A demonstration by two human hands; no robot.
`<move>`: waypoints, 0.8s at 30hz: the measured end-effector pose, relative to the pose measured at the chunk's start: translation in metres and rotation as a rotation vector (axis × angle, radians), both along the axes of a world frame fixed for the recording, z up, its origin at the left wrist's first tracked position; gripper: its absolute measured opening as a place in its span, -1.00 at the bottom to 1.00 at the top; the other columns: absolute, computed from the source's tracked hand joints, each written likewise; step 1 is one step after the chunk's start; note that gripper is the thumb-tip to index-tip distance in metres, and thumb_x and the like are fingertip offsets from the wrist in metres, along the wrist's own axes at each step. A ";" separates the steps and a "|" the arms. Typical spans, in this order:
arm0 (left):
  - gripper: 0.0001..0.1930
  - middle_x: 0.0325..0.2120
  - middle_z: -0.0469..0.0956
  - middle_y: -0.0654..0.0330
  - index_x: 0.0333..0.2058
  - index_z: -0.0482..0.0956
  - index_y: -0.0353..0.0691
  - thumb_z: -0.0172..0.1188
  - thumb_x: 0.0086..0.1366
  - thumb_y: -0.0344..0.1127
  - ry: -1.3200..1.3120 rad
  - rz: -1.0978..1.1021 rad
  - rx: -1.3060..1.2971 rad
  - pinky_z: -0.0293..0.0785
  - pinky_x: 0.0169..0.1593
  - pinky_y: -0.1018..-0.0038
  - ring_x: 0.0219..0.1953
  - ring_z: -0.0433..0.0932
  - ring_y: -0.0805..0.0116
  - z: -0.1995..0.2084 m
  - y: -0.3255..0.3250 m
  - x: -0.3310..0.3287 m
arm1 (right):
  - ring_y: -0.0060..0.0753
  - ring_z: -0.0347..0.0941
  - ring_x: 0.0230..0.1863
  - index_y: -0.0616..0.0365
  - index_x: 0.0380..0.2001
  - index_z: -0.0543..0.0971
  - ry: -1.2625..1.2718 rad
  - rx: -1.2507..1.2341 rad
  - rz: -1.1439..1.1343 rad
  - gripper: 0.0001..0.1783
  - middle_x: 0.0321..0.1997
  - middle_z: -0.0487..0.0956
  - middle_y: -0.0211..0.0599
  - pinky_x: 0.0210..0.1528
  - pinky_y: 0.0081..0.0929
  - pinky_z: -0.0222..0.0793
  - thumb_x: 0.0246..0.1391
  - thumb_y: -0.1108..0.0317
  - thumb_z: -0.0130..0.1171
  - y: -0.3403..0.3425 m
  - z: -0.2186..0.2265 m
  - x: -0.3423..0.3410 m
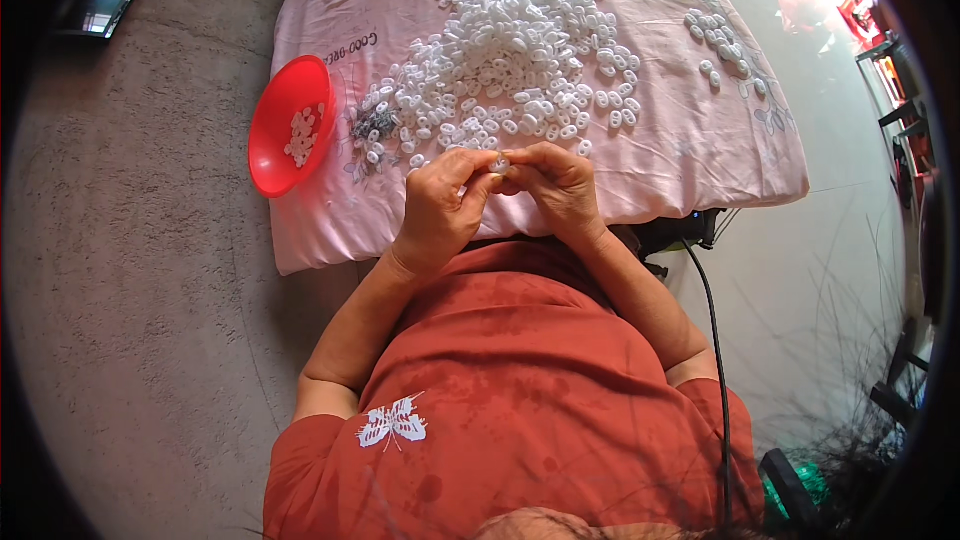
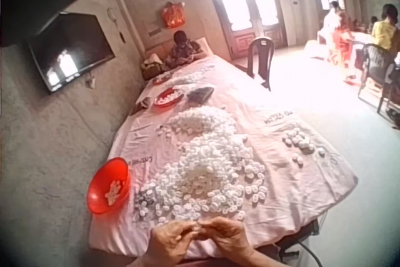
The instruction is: The person assembles small plastic parts by hand, taking pieces from a pile and joining them together.
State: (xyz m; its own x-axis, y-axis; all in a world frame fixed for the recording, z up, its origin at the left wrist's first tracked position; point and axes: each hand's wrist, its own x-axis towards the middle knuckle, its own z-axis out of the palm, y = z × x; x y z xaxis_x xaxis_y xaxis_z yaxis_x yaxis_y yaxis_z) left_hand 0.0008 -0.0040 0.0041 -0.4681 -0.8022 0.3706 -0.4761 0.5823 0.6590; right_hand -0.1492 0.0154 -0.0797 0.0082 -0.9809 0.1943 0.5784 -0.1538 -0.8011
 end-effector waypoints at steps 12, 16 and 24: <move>-0.84 -0.46 0.58 0.12 -0.26 0.57 -0.30 0.24 0.15 -0.54 0.116 0.028 0.147 0.51 -0.37 0.48 -0.45 0.61 0.33 -0.001 0.000 -0.006 | -0.55 0.56 -0.25 0.31 -0.14 0.55 0.021 -0.024 -0.058 -0.81 -0.23 0.62 -0.28 -0.18 -0.61 0.53 0.16 0.56 0.13 0.000 0.001 0.000; -0.83 -0.45 0.59 0.13 -0.26 0.58 -0.31 0.26 0.13 -0.51 0.049 0.057 0.114 0.50 -0.36 0.51 -0.45 0.60 0.37 -0.005 -0.003 -0.001 | -0.59 0.55 -0.28 0.29 -0.13 0.55 0.034 -0.022 -0.054 -0.81 -0.23 0.62 -0.31 -0.21 -0.63 0.51 0.17 0.55 0.12 -0.002 0.001 0.001; -0.85 -0.40 0.61 0.16 -0.24 0.58 -0.36 0.22 0.19 -0.54 -0.006 0.046 0.236 0.53 -0.26 0.58 -0.35 0.63 0.47 -0.002 -0.006 0.003 | -0.60 0.55 -0.32 0.28 -0.18 0.57 0.040 0.011 -0.033 -0.84 -0.31 0.62 -0.33 -0.22 -0.65 0.51 0.16 0.57 0.12 -0.001 -0.001 0.003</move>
